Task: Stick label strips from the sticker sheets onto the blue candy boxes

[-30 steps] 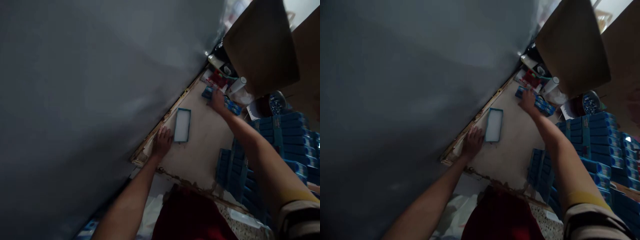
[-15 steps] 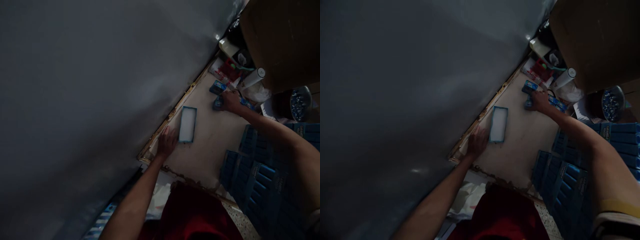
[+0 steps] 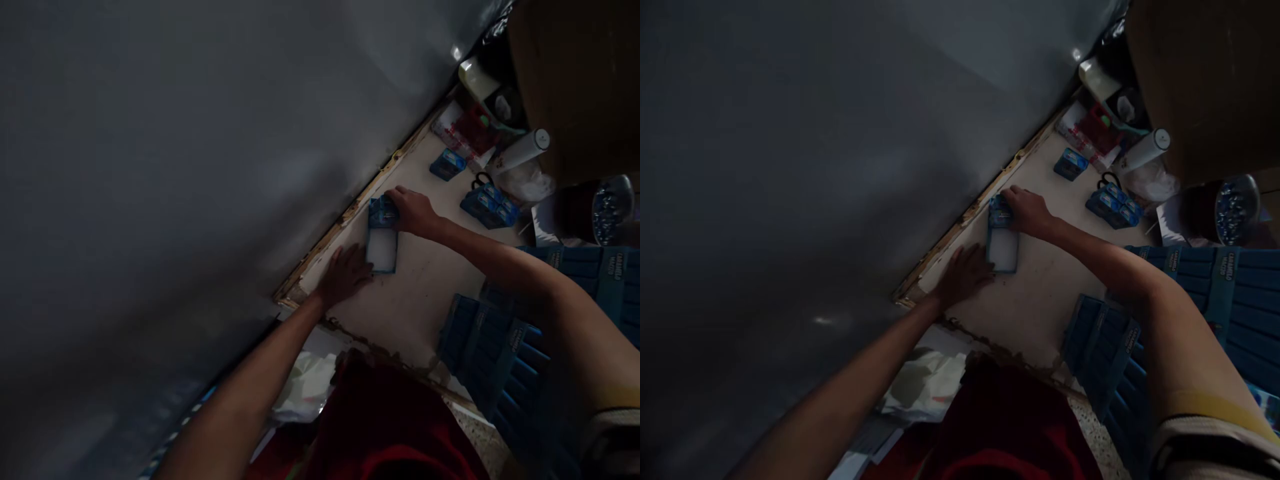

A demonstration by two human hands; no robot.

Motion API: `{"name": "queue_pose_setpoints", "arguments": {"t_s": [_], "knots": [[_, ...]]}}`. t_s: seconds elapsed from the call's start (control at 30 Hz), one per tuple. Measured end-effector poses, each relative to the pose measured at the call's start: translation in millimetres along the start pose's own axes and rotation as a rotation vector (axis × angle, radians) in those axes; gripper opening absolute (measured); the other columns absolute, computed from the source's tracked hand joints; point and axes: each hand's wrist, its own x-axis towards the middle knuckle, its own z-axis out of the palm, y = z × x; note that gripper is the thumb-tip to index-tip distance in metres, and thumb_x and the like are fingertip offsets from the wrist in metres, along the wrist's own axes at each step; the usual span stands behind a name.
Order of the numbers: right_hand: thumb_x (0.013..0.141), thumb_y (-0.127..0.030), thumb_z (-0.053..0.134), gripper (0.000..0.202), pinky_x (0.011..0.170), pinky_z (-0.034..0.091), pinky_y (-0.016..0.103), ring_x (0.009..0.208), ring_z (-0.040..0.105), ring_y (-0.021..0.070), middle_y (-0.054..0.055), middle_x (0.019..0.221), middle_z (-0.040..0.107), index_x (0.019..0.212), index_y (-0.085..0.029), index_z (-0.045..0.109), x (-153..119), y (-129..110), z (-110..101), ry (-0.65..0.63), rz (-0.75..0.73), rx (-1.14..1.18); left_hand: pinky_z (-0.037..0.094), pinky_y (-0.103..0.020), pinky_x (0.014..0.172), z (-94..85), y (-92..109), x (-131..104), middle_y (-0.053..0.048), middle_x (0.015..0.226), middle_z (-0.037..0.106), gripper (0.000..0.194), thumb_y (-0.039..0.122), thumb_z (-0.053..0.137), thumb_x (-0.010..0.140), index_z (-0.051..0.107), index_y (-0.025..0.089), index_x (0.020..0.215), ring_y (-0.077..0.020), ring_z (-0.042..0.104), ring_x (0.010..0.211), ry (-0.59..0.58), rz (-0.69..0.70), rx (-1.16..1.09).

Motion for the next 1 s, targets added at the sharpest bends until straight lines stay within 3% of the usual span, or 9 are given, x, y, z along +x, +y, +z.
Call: {"name": "queue_pose_setpoints", "arguments": {"t_s": [0.1, 0.3, 0.47, 0.67, 0.8, 0.9, 1.0], "knots": [[0.076, -0.025, 0.081, 0.069, 0.082, 0.053, 0.038, 0.117, 0.069, 0.0345, 0.014, 0.138, 0.068, 0.142, -0.019, 0.062, -3.3, -3.8, -1.8, -0.006, 0.046, -0.014, 0.035, -0.069, 0.126, 4.6, -1.0, 0.1, -0.017, 0.152, 0.065, 0.024, 0.039, 0.062, 0.105, 0.079, 0.027, 0.119, -0.0393, 0.046, 0.157, 0.039, 0.001, 0.011], [0.076, -0.027, 0.083, 0.077, 0.088, 0.055, 0.040, 0.125, 0.065, 0.0344, 0.013, 0.144, 0.066, 0.148, -0.021, 0.056, -22.0, 5.7, 5.4, 0.021, 0.089, 0.062, 0.033, -0.068, 0.128, 15.1, -5.0, -3.1, -0.013, 0.147, 0.070, 0.017, 0.025, 0.062, 0.103, 0.078, 0.026, 0.108, -0.0346, 0.050, 0.155, 0.085, -0.037, -0.035], [0.078, -0.029, 0.080, 0.071, 0.091, 0.056, 0.044, 0.124, 0.061, 0.0359, 0.014, 0.141, 0.065, 0.144, -0.022, 0.058, -30.3, 5.7, 11.3, 0.046, 0.169, 0.074, 0.032, -0.067, 0.130, 17.3, -6.2, -4.5, -0.012, 0.149, 0.069, 0.016, 0.024, 0.060, 0.103, 0.076, 0.025, 0.105, -0.0332, 0.050, 0.155, 0.071, -0.064, -0.057], [0.078, -0.030, 0.076, 0.073, 0.081, 0.057, 0.045, 0.126, 0.053, 0.0388, 0.017, 0.143, 0.061, 0.148, -0.024, 0.054, -42.6, 1.8, 30.8, 0.071, 0.166, 0.070, 0.028, -0.068, 0.132, 14.1, -3.8, -2.6, -0.012, 0.156, 0.065, 0.018, 0.026, 0.059, 0.105, 0.076, 0.025, 0.108, -0.0335, 0.045, 0.159, -0.001, -0.093, -0.077], [0.080, -0.029, 0.074, 0.071, 0.079, 0.058, 0.047, 0.122, 0.053, 0.0396, 0.016, 0.136, 0.063, 0.149, -0.027, 0.057, -52.2, -4.2, 44.4, 0.149, 0.274, 0.094, 0.030, -0.068, 0.131, 10.6, -2.3, 0.4, -0.011, 0.158, 0.063, 0.019, 0.023, 0.058, 0.104, 0.076, 0.026, 0.108, -0.0326, 0.046, 0.158, -0.010, -0.093, -0.080], [0.079, -0.026, 0.075, 0.073, 0.085, 0.059, 0.051, 0.120, 0.053, 0.0402, 0.018, 0.136, 0.063, 0.151, -0.027, 0.060, -44.1, -13.3, 51.4, 0.193, 0.340, 0.099, 0.030, -0.069, 0.131, 9.9, -3.7, 0.3, -0.011, 0.157, 0.064, 0.019, 0.023, 0.058, 0.103, 0.077, 0.025, 0.107, -0.0337, 0.047, 0.157, -0.003, -0.080, -0.094], [0.082, -0.028, 0.076, 0.083, 0.101, 0.055, 0.052, 0.127, 0.054, 0.0382, 0.016, 0.143, 0.061, 0.161, -0.027, 0.051, -26.0, -18.6, 56.1, 0.162, 0.278, 0.085, 0.032, -0.070, 0.130, 12.4, -6.2, -2.3, -0.012, 0.154, 0.066, 0.021, 0.023, 0.057, 0.103, 0.077, 0.025, 0.106, -0.0347, 0.048, 0.156, 0.030, -0.054, -0.098]]}}
